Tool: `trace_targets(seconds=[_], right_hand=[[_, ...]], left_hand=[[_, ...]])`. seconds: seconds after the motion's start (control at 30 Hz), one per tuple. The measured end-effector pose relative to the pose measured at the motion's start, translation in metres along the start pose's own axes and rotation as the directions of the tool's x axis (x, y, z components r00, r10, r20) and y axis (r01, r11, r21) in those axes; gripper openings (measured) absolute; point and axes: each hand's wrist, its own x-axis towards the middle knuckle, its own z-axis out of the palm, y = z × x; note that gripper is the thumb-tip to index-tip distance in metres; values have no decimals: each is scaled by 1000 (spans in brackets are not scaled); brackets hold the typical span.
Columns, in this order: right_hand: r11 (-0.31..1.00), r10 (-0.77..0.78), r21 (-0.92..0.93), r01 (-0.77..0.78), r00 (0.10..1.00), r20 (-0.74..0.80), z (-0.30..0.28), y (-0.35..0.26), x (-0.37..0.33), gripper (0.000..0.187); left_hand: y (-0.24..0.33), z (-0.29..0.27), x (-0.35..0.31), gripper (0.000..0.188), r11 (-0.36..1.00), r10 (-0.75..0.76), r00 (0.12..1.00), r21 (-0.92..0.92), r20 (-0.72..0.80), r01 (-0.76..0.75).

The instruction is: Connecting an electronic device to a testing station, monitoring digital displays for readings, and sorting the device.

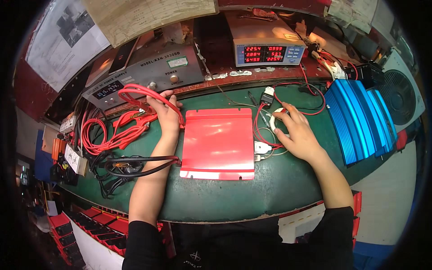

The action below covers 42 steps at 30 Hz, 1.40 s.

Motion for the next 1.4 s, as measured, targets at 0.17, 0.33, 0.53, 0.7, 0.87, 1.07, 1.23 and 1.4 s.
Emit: trace_targets(seconds=[0.17,0.33,0.53,0.7,0.87,1.07,1.23,1.4], right_hand=[[1000,-1,5,1,1000,4,0,1,0,40],[1000,4,11,-4,1000,5,-1,1,0,40],[1000,-2,12,2,1000,-1,1,1,0,40],[1000,-7,12,7,1000,-1,0,1,0,40],[1000,-10,5,10,1000,2,0,1,1,41],[1000,-2,8,2,1000,7,1,2,0,41],[1000,2,9,-2,1000,8,0,1,1,40],[1000,7,11,-8,1000,14,0,2,0,40]], left_hand=[[-1,0,0,58,1000,-5,1000,-14,4,5],[1,1,0,58,1000,-9,1000,-10,1,9],[2,0,0,61,1000,0,1000,8,9,0],[5,1,0,62,1000,-22,1000,-1,3,22],[4,1,1,61,1000,-7,1000,-4,3,7],[7,2,-1,59,1000,1,1000,6,1,-1],[2,0,1,63,1000,-1,1000,20,4,1],[8,3,-1,68,1000,6,1000,15,-4,-6]])
